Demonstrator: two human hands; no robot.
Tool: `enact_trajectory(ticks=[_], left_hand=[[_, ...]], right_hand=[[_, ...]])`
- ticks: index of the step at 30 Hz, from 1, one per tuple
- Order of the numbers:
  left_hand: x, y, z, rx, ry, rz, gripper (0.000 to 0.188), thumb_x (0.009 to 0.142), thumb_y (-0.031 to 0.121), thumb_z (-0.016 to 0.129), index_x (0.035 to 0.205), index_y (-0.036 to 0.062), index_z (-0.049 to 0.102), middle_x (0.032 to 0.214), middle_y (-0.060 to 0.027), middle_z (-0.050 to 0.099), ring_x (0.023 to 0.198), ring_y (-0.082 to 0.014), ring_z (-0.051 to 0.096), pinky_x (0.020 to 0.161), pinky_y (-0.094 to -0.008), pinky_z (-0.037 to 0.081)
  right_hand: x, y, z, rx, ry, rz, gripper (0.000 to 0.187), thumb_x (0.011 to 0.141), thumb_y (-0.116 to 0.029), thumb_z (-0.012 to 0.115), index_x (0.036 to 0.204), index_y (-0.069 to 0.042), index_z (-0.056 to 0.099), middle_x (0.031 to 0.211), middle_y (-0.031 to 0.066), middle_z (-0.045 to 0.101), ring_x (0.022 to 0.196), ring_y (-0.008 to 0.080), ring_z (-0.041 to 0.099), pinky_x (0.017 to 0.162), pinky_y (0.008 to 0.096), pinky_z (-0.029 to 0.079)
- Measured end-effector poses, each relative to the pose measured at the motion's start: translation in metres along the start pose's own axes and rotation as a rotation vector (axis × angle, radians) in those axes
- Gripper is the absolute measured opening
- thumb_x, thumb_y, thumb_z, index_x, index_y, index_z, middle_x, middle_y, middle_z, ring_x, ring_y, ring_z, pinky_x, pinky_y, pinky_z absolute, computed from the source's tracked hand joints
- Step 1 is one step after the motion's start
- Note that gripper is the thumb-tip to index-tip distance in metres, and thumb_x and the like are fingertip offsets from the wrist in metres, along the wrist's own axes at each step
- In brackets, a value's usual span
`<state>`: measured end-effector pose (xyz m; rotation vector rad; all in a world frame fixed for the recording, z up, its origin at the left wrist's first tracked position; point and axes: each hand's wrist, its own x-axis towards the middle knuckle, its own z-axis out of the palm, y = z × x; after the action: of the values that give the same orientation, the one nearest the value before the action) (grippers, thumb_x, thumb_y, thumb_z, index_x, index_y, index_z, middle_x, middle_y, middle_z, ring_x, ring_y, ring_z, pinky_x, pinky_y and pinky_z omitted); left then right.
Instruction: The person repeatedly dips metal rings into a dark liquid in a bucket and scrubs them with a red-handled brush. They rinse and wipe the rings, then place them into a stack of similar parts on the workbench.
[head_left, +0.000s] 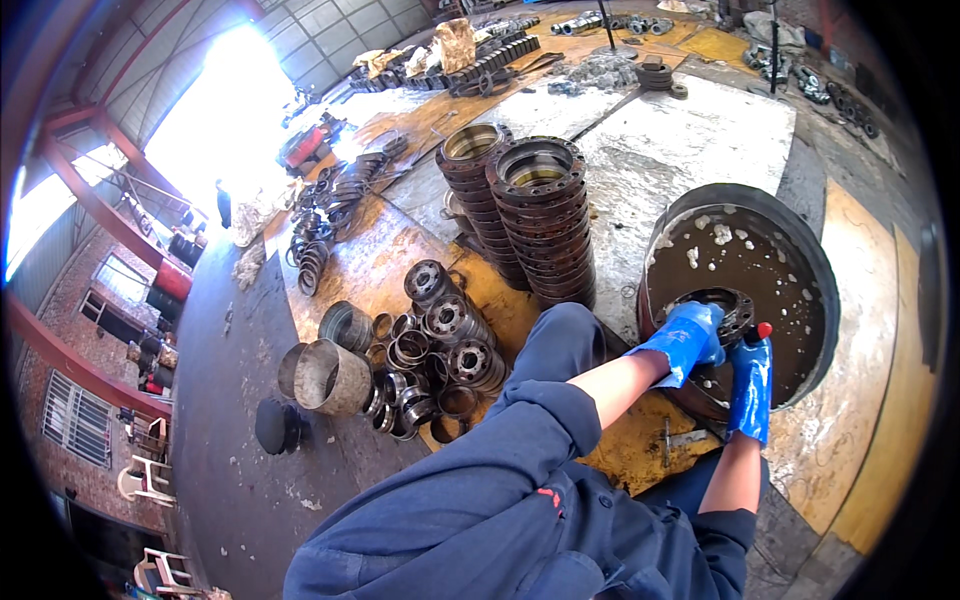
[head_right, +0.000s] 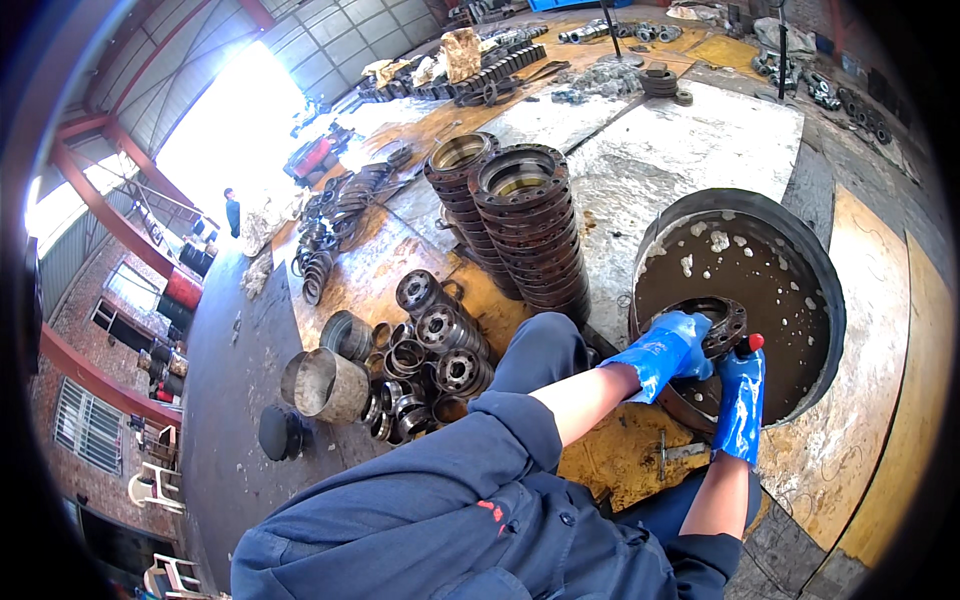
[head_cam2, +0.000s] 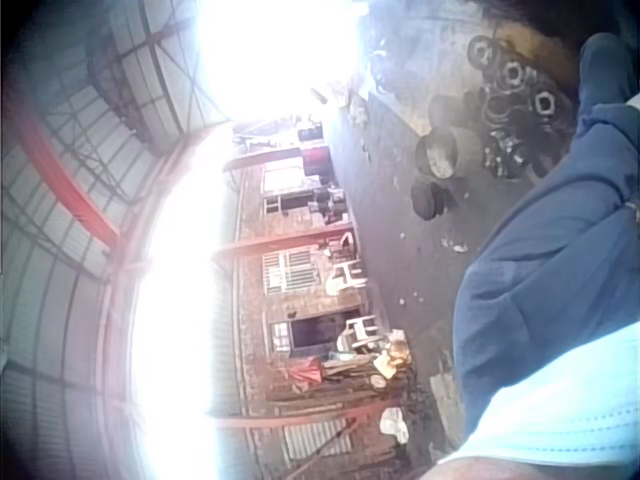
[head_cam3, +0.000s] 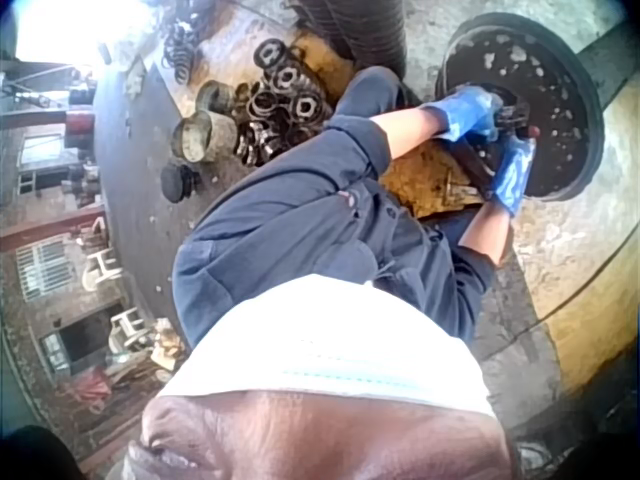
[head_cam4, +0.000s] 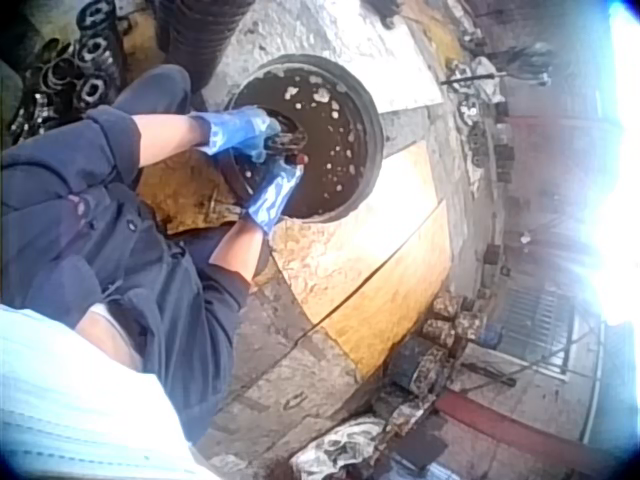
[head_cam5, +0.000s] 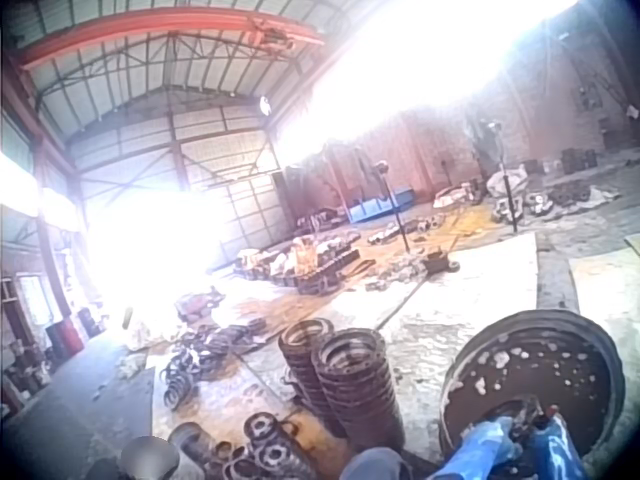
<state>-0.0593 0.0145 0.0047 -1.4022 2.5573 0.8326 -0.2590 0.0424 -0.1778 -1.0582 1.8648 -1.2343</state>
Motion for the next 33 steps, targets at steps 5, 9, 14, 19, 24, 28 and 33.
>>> enact_trajectory(ticks=[5,9,14,19,24,28,33], left_hand=[[0.002,-0.002,0.001,-0.012,-0.01,-0.001,0.069,0.074,0.044,0.087,0.132,0.0098,0.07,0.128,-0.02,0.073,0.12,-0.0365,0.07,0.104,-0.0456,0.056],[0.003,0.0,0.001,-0.009,-0.008,0.008,0.069,0.074,0.044,0.087,0.132,0.0102,0.07,0.128,-0.0198,0.073,0.12,-0.0367,0.07,0.104,-0.0455,0.056],[0.002,0.002,0.0,-0.001,-0.003,0.003,0.069,0.074,0.044,0.087,0.132,0.0107,0.07,0.128,-0.0197,0.073,0.119,-0.0368,0.07,0.104,-0.0457,0.056],[0.001,-0.002,0.001,0.0,-0.002,-0.011,0.069,0.074,0.044,0.087,0.131,0.0103,0.07,0.127,-0.0198,0.074,0.119,-0.0365,0.07,0.103,-0.0459,0.056],[0.001,0.0,0.0,-0.024,0.003,0.004,0.069,0.073,0.044,0.088,0.131,0.0098,0.071,0.127,-0.0196,0.074,0.118,-0.0365,0.071,0.102,-0.0455,0.057],[0.003,0.0,0.001,-0.015,0.011,0.011,0.07,0.073,0.044,0.089,0.131,0.0098,0.071,0.126,-0.0197,0.074,0.117,-0.0366,0.071,0.102,-0.0453,0.057],[0.003,-0.004,0.003,-0.009,0.007,0.001,0.07,0.072,0.044,0.089,0.131,0.0096,0.071,0.126,-0.0197,0.074,0.117,-0.0365,0.071,0.102,-0.0456,0.057]], right_hand=[[0.003,0.005,0.001,-0.014,0.004,0.011,0.025,0.09,-0.024,0.082,0.105,-0.004,0.079,0.091,0.0089,0.08,0.083,0.0183,0.074,0.075,0.0393,0.058],[0.008,0.017,0.0,0.101,-0.014,-0.021,0.023,0.089,-0.024,0.082,0.103,-0.005,0.079,0.089,0.008,0.08,0.082,0.0169,0.073,0.074,0.0389,0.057],[0.008,0.016,-0.004,0.078,0.003,-0.028,0.021,0.089,-0.021,0.082,0.102,-0.005,0.079,0.089,0.0072,0.079,0.081,0.0159,0.073,0.074,0.0381,0.057],[-0.003,-0.005,0.001,-0.011,0.011,0.009,0.021,0.089,-0.022,0.083,0.102,-0.005,0.079,0.091,0.0072,0.08,0.082,0.0163,0.074,0.074,0.0383,0.057],[-0.004,-0.012,-0.005,-0.045,0.019,0.034,0.022,0.089,-0.022,0.083,0.102,-0.005,0.079,0.092,0.0071,0.08,0.084,0.0166,0.074,0.075,0.0382,0.058],[-0.008,-0.015,-0.007,0.036,0.004,0.006,0.021,0.089,-0.022,0.083,0.102,-0.005,0.079,0.092,0.007,0.08,0.084,0.0167,0.075,0.075,0.038,0.058],[-0.026,-0.036,-0.006,0.097,-0.031,-0.045,0.022,0.089,-0.021,0.084,0.102,-0.004,0.079,0.091,0.0067,0.08,0.084,0.0164,0.075,0.075,0.0376,0.058]])
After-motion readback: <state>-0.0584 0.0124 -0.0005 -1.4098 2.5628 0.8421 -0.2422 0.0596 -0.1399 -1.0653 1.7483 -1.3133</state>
